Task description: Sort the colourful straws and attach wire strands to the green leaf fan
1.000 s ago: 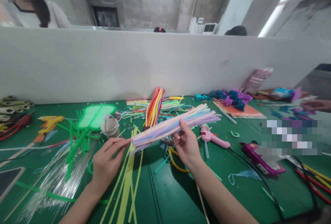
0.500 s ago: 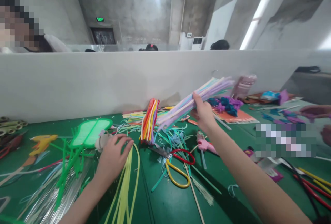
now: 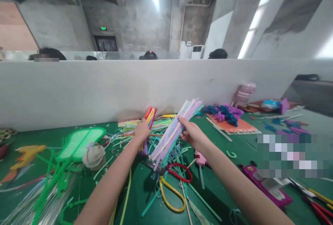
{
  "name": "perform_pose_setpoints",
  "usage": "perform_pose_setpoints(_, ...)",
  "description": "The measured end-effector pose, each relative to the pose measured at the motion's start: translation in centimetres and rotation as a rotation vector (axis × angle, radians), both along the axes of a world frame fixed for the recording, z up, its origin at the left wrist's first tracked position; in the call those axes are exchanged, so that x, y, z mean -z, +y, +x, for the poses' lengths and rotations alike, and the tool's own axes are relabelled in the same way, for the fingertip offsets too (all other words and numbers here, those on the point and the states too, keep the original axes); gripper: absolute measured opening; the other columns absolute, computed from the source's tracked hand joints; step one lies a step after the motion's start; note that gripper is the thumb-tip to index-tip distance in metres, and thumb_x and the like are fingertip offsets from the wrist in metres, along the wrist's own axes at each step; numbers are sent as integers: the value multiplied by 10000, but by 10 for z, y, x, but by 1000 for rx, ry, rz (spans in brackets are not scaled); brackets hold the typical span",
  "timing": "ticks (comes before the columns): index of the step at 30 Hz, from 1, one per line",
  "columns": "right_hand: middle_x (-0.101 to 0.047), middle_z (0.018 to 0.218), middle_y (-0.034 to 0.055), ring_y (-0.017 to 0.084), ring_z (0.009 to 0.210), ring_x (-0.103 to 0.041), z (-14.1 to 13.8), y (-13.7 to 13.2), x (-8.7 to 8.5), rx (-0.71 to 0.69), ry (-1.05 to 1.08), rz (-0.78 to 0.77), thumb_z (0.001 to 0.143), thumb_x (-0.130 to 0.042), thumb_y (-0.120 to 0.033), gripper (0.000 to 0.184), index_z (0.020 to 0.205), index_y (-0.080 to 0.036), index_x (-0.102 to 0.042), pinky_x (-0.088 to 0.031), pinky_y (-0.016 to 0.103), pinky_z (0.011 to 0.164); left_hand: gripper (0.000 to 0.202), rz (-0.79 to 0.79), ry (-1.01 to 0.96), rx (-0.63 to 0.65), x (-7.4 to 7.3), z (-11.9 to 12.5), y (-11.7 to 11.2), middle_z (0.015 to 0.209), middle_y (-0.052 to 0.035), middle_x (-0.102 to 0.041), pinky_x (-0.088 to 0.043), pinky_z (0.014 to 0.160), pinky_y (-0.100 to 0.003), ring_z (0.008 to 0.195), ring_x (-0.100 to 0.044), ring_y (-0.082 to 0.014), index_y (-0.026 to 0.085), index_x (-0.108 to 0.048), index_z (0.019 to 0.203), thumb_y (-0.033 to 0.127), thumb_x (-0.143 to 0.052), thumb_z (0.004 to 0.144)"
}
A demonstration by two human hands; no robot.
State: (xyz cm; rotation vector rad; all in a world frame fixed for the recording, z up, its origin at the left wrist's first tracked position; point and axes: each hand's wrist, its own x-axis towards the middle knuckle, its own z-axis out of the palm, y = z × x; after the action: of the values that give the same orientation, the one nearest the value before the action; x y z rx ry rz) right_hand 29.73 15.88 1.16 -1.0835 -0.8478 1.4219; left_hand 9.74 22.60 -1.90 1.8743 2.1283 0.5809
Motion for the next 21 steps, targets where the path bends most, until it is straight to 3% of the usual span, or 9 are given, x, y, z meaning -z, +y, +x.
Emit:
perform_pose_setpoints(5, -536, 487, -10, 78, 361, -457, -1, 10, 2, 10, 4, -51, 777, -719, -378, 284, 691, -135, -598, -427, 178, 334, 422, 37, -205, 104, -43, -41, -4, 1136, -110, -628, -535, 828, -400, 985, -631, -231, 120, -534, 1199, 329, -629, 844)
perform_pose_setpoints(8, -560, 516, -3, 88, 378, -488, -7, 19, 8, 27, 32, -91, 780, -719, -341, 247, 720, -139, -591, -437, 185, 339, 495, 24, -367, 205, -75, -69, -26, 1053, -90, -675, -565, 722, -320, 879, -675, -219, 118, -522, 1192, 382, -640, 790)
perform_pose_setpoints(11, -574, 557, 1, 100, 404, -521, -20, 32, 15, 44, 63, -134, 805, -691, -308, 200, 776, -140, -587, -458, 198, 356, 538, -2, -479, 293, -96, -95, -57, 1027, -52, -695, -576, 645, -299, 797, -691, -203, 169, -515, 1218, 413, -641, 755)
perform_pose_setpoints(16, -572, 649, -4, 116, 537, -580, -61, 59, 18, 60, 149, -225, 895, -591, -286, 145, 908, -142, -587, -506, 216, 452, 600, -42, -646, 373, -105, -126, -95, 953, -23, -703, -559, 572, -283, 663, -668, -175, 224, -502, 1259, 396, -670, 710)
perform_pose_setpoints(21, -603, 1129, 80, 184, 918, -626, -100, 89, 17, 91, 246, -293, 929, -558, -324, 309, 1182, -147, -556, -550, 367, 767, 648, -65, -530, 390, -107, -138, -107, 1024, -38, -691, -550, 608, -290, 731, -676, -199, 237, -475, 1298, 420, -670, 707)
